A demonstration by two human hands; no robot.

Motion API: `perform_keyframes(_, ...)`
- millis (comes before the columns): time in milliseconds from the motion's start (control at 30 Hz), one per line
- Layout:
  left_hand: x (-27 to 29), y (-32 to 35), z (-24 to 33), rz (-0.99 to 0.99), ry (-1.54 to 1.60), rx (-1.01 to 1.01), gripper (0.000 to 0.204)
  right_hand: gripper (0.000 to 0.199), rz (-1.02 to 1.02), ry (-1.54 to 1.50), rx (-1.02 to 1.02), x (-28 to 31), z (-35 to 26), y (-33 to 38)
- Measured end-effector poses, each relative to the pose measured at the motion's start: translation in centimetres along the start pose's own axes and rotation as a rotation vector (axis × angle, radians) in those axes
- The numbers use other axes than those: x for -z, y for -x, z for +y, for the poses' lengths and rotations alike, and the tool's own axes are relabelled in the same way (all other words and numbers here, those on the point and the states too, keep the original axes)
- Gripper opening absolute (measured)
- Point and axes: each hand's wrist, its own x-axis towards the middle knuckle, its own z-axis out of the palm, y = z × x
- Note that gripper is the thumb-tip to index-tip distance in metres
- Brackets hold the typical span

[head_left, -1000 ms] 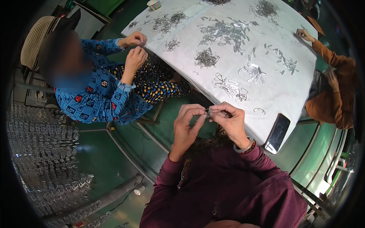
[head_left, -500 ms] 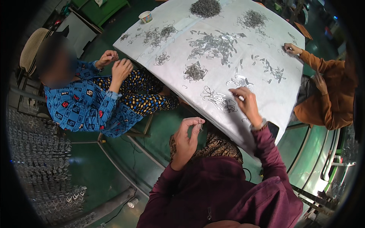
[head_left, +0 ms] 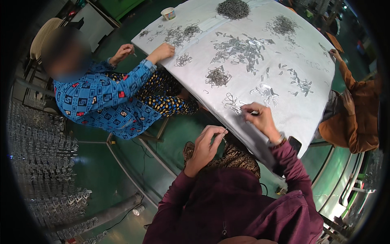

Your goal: The person sits at a table and repeatedly picks up small metal clips and fasteners, then links them together by hand. They occasionally reach up to hang the assembled chain onto a nearby metal rack. Two other people at the table perform similar assembly work.

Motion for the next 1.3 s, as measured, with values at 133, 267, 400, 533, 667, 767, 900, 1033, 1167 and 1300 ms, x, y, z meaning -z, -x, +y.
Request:
perform_keyframes(133,0.2,0.4,-0.1,-0.023,-0.047,0.046,0.009,0.023,0.074,-0.485,-0.101,-4.8,-4.1,2.8)
perform_keyframes(267,1.0,0.4,0.0,-0.012,-0.093,0.042,0.012,0.019,0.109,-0.520,-0.135,-6.1,-5.8,3.5)
perform_keyframes(400,1.2,0.7,-1.0,-0.011,-0.127,0.034,0.014,0.018,0.161,-0.568,-0.116,-6.8,-4.9,3.3)
perform_keyframes(533,1.1,1.5,-2.6,0.008,-0.169,0.015,0.019,0.017,0.178,-0.656,-0.131,-7.7,-4.4,2.9)
perform_keyframes(667,1.1,0.9,-3.5,0.059,0.031,0.093,0.033,0.016,0.128,-0.768,-0.188,-7.7,-3.4,2.2)
perform_keyframes(767,2.4,-3.6,-6.0,0.154,-0.082,0.135,0.020,0.017,0.085,-0.774,-0.204,-7.4,-3.2,1.8)
perform_keyframes(900,2.2,-11.5,-12.4,0.089,-0.496,0.026,0.010,0.017,0.052,-0.805,-0.218,-7.2,-3.6,2.0)
perform_keyframes(1033,-0.4,-15.2,-14.5,-0.146,-0.707,-0.127,0.011,0.017,0.019,-0.823,-0.241,-6.9,-3.6,3.4)
perform_keyframes(1167,-1.7,-15.6,-14.7,-0.223,-0.977,-0.096,0.010,0.017,-0.025,-0.780,-0.245,-6.6,-3.9,4.7)
perform_keyframes(1300,-3.2,-15.0,-15.4,-0.178,-1.138,0.030,0.012,0.015,-0.020,-0.778,-0.283,-6.5,-4.3,5.2)
